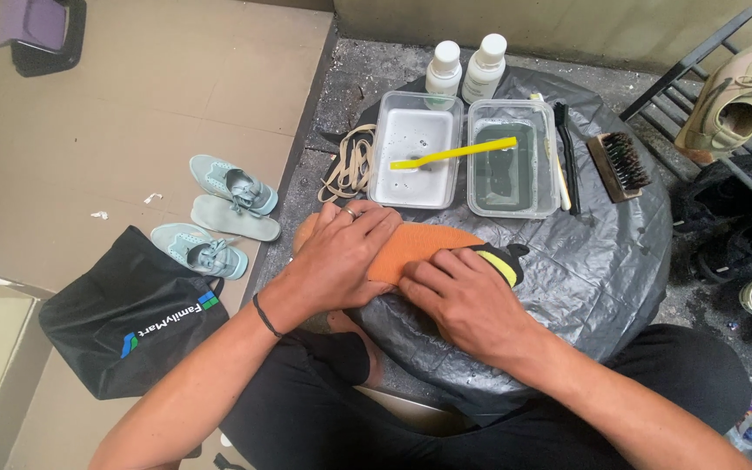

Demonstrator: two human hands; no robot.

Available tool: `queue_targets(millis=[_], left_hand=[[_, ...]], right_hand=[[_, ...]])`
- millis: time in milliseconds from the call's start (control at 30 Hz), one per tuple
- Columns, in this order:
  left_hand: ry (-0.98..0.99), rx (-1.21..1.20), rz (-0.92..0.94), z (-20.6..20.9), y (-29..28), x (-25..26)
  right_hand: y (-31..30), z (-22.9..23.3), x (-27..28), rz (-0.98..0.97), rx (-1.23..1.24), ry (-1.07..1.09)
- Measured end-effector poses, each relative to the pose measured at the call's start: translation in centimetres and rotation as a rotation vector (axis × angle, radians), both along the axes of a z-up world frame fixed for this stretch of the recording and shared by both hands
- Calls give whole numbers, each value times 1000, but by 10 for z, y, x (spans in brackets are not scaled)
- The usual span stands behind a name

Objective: Scrubbing and cleaning a shoe insole using a brush and cleaning solution followed by wiping with a sponge.

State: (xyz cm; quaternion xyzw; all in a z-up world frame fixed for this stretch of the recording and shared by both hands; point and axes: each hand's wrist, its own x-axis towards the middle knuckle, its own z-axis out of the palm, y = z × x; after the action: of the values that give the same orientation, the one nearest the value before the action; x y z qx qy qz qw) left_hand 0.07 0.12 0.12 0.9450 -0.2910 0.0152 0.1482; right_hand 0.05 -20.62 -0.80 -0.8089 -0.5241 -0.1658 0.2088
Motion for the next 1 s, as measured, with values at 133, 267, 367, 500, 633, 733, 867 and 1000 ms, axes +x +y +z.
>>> queue_targets(millis=[133, 267, 367, 500, 633, 733, 867, 1000], left_hand=[[-12, -15, -1, 0, 1, 1], [9, -16, 3, 4, -1, -2], [13, -2, 4, 4, 0, 0], [12, 4, -1, 2, 1, -1], [1, -11, 2, 1, 0, -2], [8, -5, -1, 2, -1, -5], [-9, -1, -4, 4, 0, -1], [-78, 73, -2, -8, 1, -2]], right_hand=[[-2, 16, 14, 119, -74, 82], [1, 10, 36, -75, -64, 3], [6, -1, 23, -92, -43, -21], [1, 8, -4, 60, -73, 35], [-12, 13, 2, 123, -130, 112], [-21, 3, 19, -62, -45, 67], [-20, -7, 4, -101, -38, -24], [-30, -5, -16, 149, -219, 10]])
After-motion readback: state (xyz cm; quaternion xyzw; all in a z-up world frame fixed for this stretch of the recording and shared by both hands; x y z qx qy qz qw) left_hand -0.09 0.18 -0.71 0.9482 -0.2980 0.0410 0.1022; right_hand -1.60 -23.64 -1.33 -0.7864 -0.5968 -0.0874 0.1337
